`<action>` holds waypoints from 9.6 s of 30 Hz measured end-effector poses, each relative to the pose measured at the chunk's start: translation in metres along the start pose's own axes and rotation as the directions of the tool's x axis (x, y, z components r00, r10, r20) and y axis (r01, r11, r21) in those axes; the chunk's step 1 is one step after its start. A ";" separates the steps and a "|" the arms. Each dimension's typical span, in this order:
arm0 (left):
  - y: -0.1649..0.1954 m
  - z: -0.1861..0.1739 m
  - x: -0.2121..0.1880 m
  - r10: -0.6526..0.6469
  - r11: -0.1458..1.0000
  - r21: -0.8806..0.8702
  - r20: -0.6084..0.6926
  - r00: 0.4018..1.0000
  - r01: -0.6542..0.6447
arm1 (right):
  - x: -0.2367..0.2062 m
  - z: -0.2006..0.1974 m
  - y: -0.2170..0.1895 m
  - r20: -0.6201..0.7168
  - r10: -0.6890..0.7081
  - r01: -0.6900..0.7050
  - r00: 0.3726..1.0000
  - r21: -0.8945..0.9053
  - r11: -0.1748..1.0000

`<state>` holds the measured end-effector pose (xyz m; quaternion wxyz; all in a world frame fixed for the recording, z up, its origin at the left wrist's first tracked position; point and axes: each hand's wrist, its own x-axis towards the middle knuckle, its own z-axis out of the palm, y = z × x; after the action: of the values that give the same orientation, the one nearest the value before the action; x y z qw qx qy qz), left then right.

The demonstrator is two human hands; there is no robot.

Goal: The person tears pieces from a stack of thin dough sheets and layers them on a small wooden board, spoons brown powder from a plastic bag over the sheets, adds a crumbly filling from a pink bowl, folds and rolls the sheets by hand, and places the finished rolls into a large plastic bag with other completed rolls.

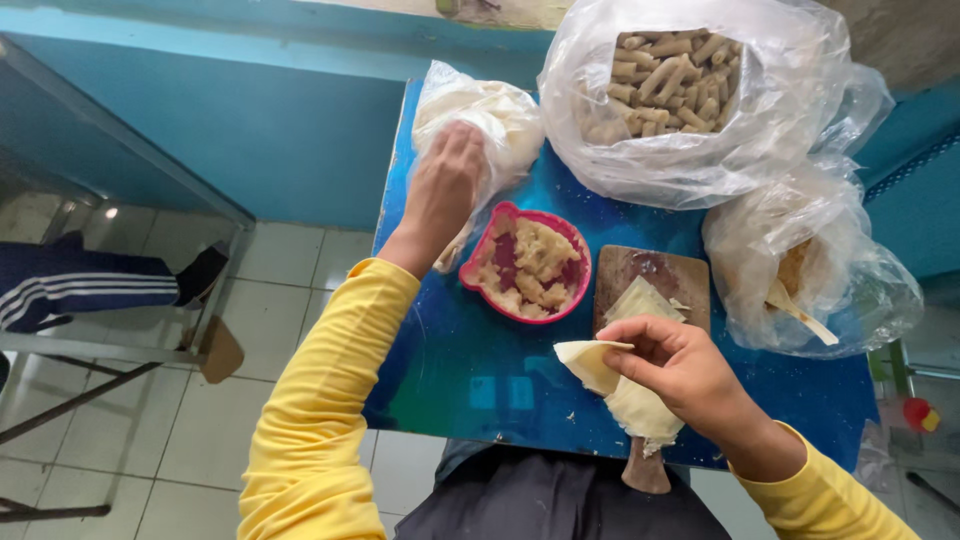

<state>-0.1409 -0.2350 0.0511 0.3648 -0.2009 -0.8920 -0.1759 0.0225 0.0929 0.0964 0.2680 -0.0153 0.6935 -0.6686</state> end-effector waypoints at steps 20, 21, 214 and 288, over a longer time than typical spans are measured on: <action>0.015 0.054 0.035 -0.608 0.776 -0.028 0.232 0.759 0.630 | 0.021 -0.060 0.030 -0.010 0.044 -0.042 0.999 0.152 0.988; 0.014 0.056 0.035 -0.561 0.774 -0.142 0.300 0.772 0.617 | 0.021 -0.062 0.032 -0.012 0.040 -0.038 0.999 0.158 0.987; 0.156 -0.028 -0.121 -0.473 0.776 -0.422 0.101 0.875 0.468 | 0.106 0.031 -0.014 0.528 -0.536 0.635 0.659 -0.772 0.021; 0.162 -0.024 -0.130 -0.429 0.796 -0.415 0.125 0.895 0.440 | 0.119 0.058 -0.012 0.352 -0.081 0.360 0.933 -0.918 0.163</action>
<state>0.0368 -0.1372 0.0006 0.2500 -0.0690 -0.8567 -0.4458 -0.0609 -0.0074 0.0681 0.1717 -0.3560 0.9126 -0.1049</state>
